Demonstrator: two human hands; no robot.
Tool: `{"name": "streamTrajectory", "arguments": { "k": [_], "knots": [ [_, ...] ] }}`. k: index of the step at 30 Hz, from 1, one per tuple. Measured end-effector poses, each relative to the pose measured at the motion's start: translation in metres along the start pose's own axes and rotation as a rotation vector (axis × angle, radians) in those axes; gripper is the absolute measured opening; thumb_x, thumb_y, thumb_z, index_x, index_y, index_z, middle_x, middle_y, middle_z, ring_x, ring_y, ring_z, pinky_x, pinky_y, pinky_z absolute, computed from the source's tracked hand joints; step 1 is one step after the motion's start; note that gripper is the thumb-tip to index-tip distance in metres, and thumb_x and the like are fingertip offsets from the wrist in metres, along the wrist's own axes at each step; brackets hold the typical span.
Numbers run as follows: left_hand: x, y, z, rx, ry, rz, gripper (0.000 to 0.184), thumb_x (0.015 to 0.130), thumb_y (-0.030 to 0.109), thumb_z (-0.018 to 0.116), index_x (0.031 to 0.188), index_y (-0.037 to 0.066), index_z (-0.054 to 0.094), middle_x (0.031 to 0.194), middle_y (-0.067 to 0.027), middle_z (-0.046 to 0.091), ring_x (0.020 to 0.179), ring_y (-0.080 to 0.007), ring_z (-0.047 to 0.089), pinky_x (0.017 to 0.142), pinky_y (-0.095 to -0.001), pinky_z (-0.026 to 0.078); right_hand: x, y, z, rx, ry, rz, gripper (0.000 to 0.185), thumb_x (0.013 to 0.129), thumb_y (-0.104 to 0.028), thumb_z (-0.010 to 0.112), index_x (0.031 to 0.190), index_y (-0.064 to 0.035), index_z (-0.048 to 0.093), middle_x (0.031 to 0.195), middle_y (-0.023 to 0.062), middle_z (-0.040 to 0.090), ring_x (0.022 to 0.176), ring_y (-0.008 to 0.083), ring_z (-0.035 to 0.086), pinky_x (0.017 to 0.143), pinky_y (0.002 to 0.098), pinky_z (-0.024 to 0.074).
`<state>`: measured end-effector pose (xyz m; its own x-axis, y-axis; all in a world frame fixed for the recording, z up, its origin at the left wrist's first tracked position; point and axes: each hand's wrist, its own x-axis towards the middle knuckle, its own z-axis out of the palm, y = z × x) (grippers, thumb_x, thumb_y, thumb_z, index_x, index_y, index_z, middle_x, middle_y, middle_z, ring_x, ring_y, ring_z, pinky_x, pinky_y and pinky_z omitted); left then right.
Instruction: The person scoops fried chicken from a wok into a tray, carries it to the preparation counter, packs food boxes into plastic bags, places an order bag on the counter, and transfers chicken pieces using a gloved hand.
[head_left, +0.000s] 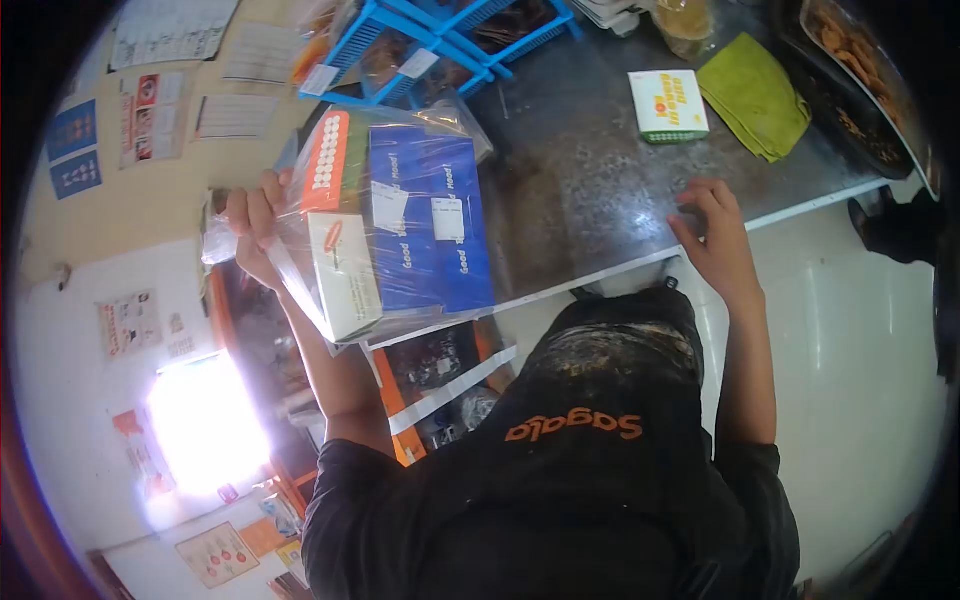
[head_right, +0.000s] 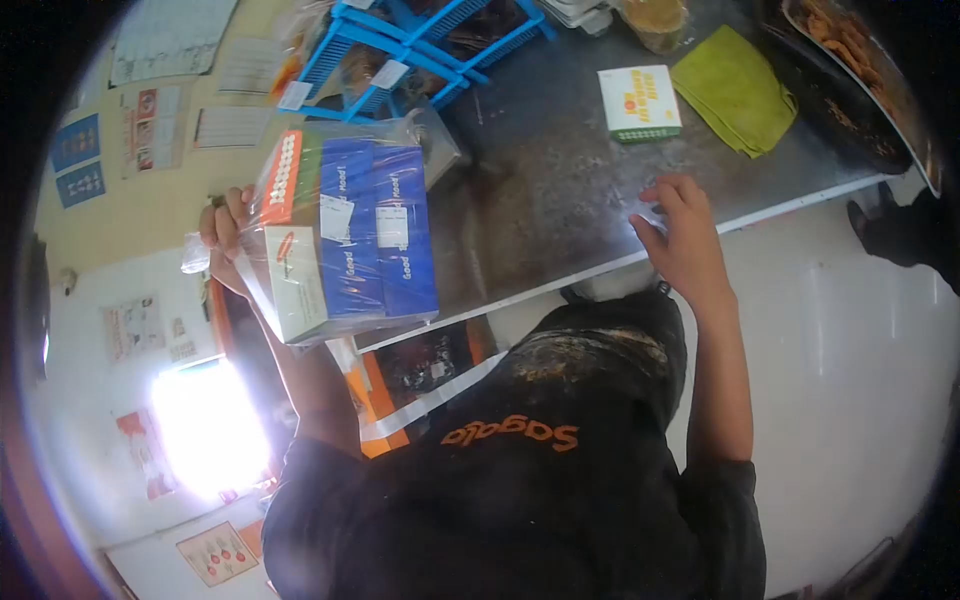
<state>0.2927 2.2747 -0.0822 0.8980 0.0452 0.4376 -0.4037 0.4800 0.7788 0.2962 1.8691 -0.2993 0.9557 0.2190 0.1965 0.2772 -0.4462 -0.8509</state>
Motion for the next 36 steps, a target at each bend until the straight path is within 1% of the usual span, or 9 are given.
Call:
{"name": "streamTrajectory", "arguments": {
  "k": [5,7,21,22,24,25,27,30,36],
  "knots": [
    [0.031,0.043,0.012,-0.14,-0.08,-0.05,0.025,0.081,-0.006,0.037,0.073,0.018,0.037,0.058,0.004,0.037,0.075,-0.0161,0.034,0.095,-0.0352,0.03,0.007,-0.002,-0.001,0.0,0.03,-0.022,0.025,0.076,-0.004,0.071,0.097,-0.0025,0.059,0.109,0.0142,0.055,0.097,0.0322,0.055,0.081,0.0383,0.0478],
    [0.043,0.068,0.017,0.156,-0.019,0.056,0.017,0.085,0.001,0.04,0.077,0.016,0.041,0.065,0.0012,0.042,0.075,-0.0144,0.037,0.091,-0.0336,0.034,0.01,-0.003,0.001,0.071,0.011,0.014,0.025,0.076,-0.004,0.071,0.097,-0.0022,0.059,0.109,0.0141,0.055,0.097,0.032,0.055,0.081,0.0379,0.0483],
    [0.098,0.176,0.06,0.514,0.087,0.148,0.009,0.089,0.01,0.044,0.084,0.011,0.05,0.071,-0.0011,0.048,0.076,-0.0149,0.043,0.084,-0.0336,0.04,0.015,-0.009,0.034,-0.003,0.026,-0.111,0.026,0.074,-0.002,0.07,0.098,-0.0021,0.057,0.107,0.0163,0.053,0.097,0.0343,0.053,0.081,0.0381,0.0473],
    [0.104,0.19,0.059,0.523,0.081,0.104,0.009,0.09,0.01,0.044,0.085,0.011,0.051,0.072,-0.0013,0.049,0.076,-0.0149,0.044,0.084,-0.0336,0.04,0.017,-0.008,0.035,-0.032,0.031,-0.165,0.027,0.074,-0.002,0.07,0.098,-0.002,0.057,0.107,0.0164,0.053,0.097,0.0345,0.053,0.081,0.0385,0.0469],
    [0.154,0.237,0.042,0.419,-0.101,-0.374,0.009,0.09,0.012,0.044,0.086,0.01,0.052,0.073,-0.0016,0.05,0.076,-0.015,0.044,0.083,-0.0336,0.041,0.018,-0.008,0.036,-0.038,-0.022,-0.145,0.027,0.073,-0.004,0.07,0.097,-0.0021,0.058,0.105,0.0171,0.054,0.098,0.0354,0.053,0.084,0.0402,0.0453],
    [0.163,0.256,0.035,0.512,-0.081,-0.423,0.009,0.091,0.012,0.045,0.086,0.01,0.053,0.073,-0.0018,0.05,0.076,-0.015,0.045,0.082,-0.0336,0.042,0.02,-0.01,0.036,-0.056,-0.052,-0.125,0.028,0.073,-0.005,0.071,0.097,-0.0024,0.058,0.105,0.0176,0.054,0.099,0.0361,0.053,0.086,0.0411,0.0442],
    [0.136,0.2,0.079,1.208,0.528,0.058,0.015,0.094,0.019,0.052,0.094,0.006,0.059,0.079,-0.0027,0.056,0.075,-0.0138,0.049,0.069,-0.0282,0.042,0.024,-0.014,0.038,-0.085,-0.088,-0.13,0.028,0.073,-0.007,0.071,0.097,-0.0029,0.058,0.106,0.0182,0.055,0.102,0.037,0.052,0.089,0.0422,0.0426],
    [0.129,0.227,0.053,1.576,0.687,-0.083,0.02,0.092,0.017,0.055,0.103,0.002,0.061,0.086,-0.0063,0.061,0.076,-0.0153,0.054,0.064,-0.027,0.043,0.037,-0.019,0.04,-0.099,-0.105,-0.217,0.027,0.074,-0.009,0.071,0.096,-0.0035,0.058,0.108,0.0182,0.055,0.106,0.0376,0.051,0.092,0.0431,0.0411],
    [0.081,0.276,-0.002,1.239,0.989,-0.092,0.021,0.09,0.02,0.059,0.103,0.003,0.062,0.085,-0.0063,0.059,0.066,-0.0151,0.053,0.056,-0.0289,0.044,0.07,-0.064,0.044,-0.04,-0.214,-0.352,0.024,0.076,-0.008,0.07,0.097,-0.0032,0.058,0.112,0.0175,0.054,0.109,0.0357,0.051,0.095,0.0413,0.0397]
  ]
}}
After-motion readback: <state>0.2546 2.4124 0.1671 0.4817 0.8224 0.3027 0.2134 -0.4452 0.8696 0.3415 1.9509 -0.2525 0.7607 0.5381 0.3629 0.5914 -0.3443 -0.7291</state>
